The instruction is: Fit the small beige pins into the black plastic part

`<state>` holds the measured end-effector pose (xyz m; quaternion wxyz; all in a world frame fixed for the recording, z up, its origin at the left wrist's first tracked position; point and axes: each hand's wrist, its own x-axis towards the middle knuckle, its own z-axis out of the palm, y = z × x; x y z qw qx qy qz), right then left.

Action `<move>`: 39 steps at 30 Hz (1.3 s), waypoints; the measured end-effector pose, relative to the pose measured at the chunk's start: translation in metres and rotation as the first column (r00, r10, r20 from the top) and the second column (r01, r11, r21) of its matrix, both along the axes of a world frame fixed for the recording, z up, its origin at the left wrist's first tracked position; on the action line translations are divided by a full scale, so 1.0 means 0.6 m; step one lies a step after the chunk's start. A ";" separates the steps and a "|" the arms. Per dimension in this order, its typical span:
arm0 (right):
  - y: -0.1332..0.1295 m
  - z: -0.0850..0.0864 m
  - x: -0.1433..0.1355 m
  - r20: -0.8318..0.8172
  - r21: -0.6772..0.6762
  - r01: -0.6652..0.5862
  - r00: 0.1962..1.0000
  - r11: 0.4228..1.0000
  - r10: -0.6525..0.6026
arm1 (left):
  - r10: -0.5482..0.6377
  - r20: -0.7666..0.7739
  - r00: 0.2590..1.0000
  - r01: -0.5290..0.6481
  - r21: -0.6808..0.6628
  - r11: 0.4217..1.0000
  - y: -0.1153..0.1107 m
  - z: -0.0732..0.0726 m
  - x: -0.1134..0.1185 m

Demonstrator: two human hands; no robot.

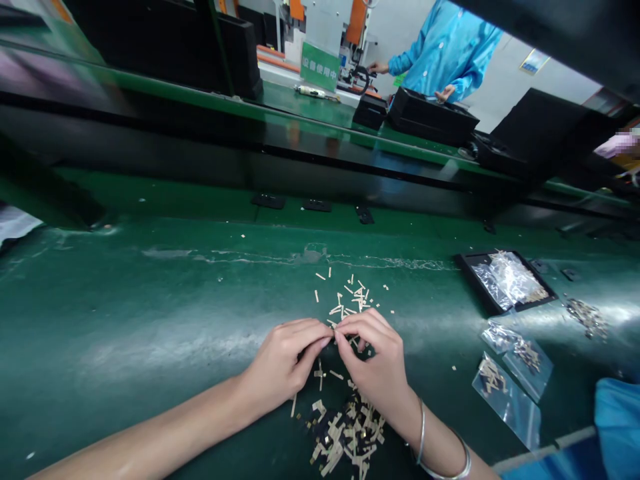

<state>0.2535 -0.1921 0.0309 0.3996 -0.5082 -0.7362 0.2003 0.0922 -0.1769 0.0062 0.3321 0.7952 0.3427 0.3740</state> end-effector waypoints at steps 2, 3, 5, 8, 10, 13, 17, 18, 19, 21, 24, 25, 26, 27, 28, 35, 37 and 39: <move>0.001 0.000 0.002 -0.010 -0.020 -0.011 1.000 1.000 0.010 | 0.011 -0.004 1.000 -0.011 -0.012 1.000 0.001 0.001 0.000; 0.002 -0.001 0.002 -0.020 -0.031 -0.019 1.000 0.999 0.018 | 0.018 -0.009 1.000 -0.018 -0.013 1.000 0.001 0.000 0.000; 0.004 -0.001 0.004 -0.039 -0.052 -0.034 0.999 0.998 0.032 | 0.025 -0.017 1.000 -0.025 -0.009 1.000 0.001 -0.001 -0.001; 0.005 -0.001 0.004 -0.049 -0.063 -0.036 0.998 0.997 0.033 | 0.026 -0.025 0.999 -0.027 -0.021 0.999 0.000 -0.004 0.000; 0.003 -0.002 0.003 -0.041 -0.057 -0.032 0.999 0.998 0.030 | 0.023 -0.028 0.999 -0.024 -0.036 0.999 0.000 -0.005 0.000; 0.001 -0.004 0.000 -0.016 -0.036 -0.022 1.000 0.999 0.021 | 0.011 -0.014 1.000 -0.012 -0.073 0.997 0.001 -0.003 0.001; 0.007 -0.004 0.003 0.039 0.038 0.019 0.999 0.999 -0.020 | -0.006 0.043 0.999 0.016 -0.221 0.975 0.005 0.005 -0.002; 0.009 -0.004 0.006 0.049 0.058 0.038 0.998 0.998 -0.041 | -0.002 0.054 0.999 0.016 -0.268 0.963 0.007 0.008 -0.002; 0.012 -0.003 0.009 0.055 0.075 0.061 0.996 0.995 -0.065 | 0.009 0.062 0.998 0.011 -0.311 0.950 0.008 0.010 -0.003; 0.016 -0.001 0.013 0.058 0.097 0.095 0.993 0.991 -0.101 | 0.043 0.075 0.996 -0.012 -0.368 0.930 0.011 0.013 -0.003; 0.015 0.000 0.014 0.054 0.127 0.062 0.996 0.990 -0.070 | 0.076 0.087 0.993 -0.037 -0.381 0.924 0.013 0.015 -0.002; 0.014 0.000 0.013 0.055 0.135 0.030 0.998 0.990 -0.038 | 0.072 0.085 0.994 -0.035 -0.374 0.927 0.013 0.015 -0.001; 0.012 0.000 0.012 0.059 0.141 -0.007 0.998 0.990 -0.002 | 0.065 0.082 0.995 -0.031 -0.365 0.930 0.013 0.015 -0.001; 0.010 0.000 0.010 0.066 0.146 -0.040 0.997 0.989 0.030 | 0.056 0.077 0.995 -0.025 -0.357 0.934 0.013 0.014 -0.001; 0.009 0.000 0.009 0.073 0.148 -0.066 0.996 0.987 0.055 | 0.048 0.073 0.996 -0.020 -0.349 0.937 0.013 0.014 -0.001; 0.008 0.000 0.012 0.137 0.144 -0.130 0.984 0.981 0.110 | 0.024 0.062 0.998 -0.010 -0.217 0.976 0.009 0.008 0.001; 0.006 -0.001 0.010 0.153 0.128 -0.130 0.982 0.983 0.110 | 0.004 0.053 0.999 0.004 -0.155 0.988 0.007 0.006 0.001; 0.003 0.000 0.008 0.164 0.109 -0.119 0.981 0.987 0.101 | -0.015 0.036 0.999 0.020 -0.127 0.992 0.006 0.005 0.001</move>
